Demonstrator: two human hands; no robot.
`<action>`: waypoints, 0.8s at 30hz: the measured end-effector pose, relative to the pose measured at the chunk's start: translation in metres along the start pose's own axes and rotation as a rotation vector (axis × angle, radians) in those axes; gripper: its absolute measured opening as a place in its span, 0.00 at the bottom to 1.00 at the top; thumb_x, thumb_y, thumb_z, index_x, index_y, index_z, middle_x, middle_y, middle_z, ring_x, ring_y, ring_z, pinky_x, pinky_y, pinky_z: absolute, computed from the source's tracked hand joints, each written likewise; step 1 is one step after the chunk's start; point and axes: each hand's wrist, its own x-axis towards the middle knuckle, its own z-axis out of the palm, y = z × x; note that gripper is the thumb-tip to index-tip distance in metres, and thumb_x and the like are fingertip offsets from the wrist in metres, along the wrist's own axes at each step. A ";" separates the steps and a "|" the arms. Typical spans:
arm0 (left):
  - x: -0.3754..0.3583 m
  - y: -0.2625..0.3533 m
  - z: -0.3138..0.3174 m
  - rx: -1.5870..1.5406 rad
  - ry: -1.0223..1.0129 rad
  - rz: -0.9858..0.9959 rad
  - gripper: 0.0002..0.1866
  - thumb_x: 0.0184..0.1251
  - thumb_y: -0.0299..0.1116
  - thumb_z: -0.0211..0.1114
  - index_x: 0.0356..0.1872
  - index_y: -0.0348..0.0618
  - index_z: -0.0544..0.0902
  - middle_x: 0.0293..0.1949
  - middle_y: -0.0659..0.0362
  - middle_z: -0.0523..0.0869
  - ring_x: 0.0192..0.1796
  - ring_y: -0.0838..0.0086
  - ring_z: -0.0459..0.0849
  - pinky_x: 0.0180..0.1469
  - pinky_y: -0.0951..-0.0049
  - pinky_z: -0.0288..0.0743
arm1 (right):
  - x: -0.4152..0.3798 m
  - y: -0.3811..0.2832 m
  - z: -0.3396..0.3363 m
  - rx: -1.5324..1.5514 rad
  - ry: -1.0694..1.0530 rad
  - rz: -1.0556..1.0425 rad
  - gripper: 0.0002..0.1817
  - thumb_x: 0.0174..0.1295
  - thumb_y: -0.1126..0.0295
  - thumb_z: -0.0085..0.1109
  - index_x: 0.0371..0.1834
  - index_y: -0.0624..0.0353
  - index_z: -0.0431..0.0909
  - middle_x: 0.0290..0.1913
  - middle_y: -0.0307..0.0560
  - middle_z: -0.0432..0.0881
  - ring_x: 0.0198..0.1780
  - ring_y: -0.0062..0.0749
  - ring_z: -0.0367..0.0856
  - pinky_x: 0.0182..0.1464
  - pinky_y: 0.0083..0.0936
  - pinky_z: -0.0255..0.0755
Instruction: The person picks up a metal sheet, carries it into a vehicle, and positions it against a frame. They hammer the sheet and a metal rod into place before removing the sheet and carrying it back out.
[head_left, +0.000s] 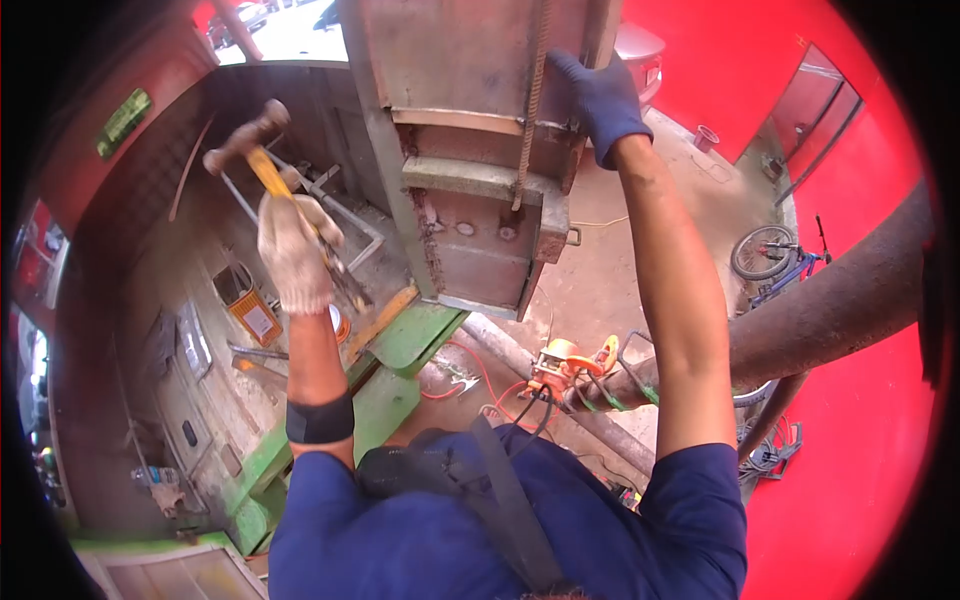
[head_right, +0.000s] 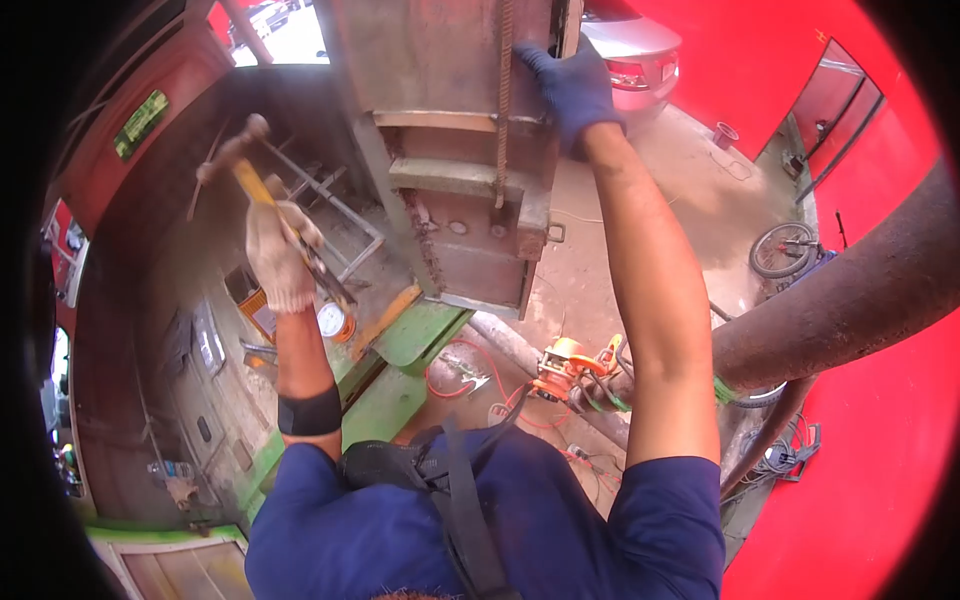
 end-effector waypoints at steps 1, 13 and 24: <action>0.006 0.006 0.005 -0.103 0.075 0.031 0.20 0.83 0.43 0.49 0.60 0.37 0.76 0.25 0.63 0.75 0.22 0.79 0.73 0.24 0.76 0.70 | 0.001 0.004 -0.001 0.066 -0.007 -0.009 0.30 0.57 0.49 0.77 0.50 0.65 0.81 0.36 0.47 0.87 0.37 0.34 0.85 0.44 0.31 0.79; 0.060 -0.038 0.003 -0.289 -0.026 -0.154 0.18 0.82 0.44 0.52 0.54 0.40 0.79 0.22 0.64 0.75 0.16 0.80 0.72 0.17 0.76 0.68 | -0.006 -0.007 0.004 -0.007 0.060 0.023 0.30 0.59 0.49 0.75 0.48 0.69 0.81 0.36 0.47 0.87 0.35 0.32 0.84 0.40 0.33 0.77; 0.079 -0.057 -0.006 -0.431 -0.036 -0.260 0.18 0.81 0.41 0.52 0.54 0.37 0.80 0.22 0.63 0.75 0.16 0.80 0.72 0.16 0.75 0.67 | 0.002 0.002 -0.003 -0.217 0.122 0.186 0.23 0.67 0.50 0.70 0.34 0.64 0.87 0.26 0.38 0.81 0.26 0.22 0.74 0.29 0.27 0.66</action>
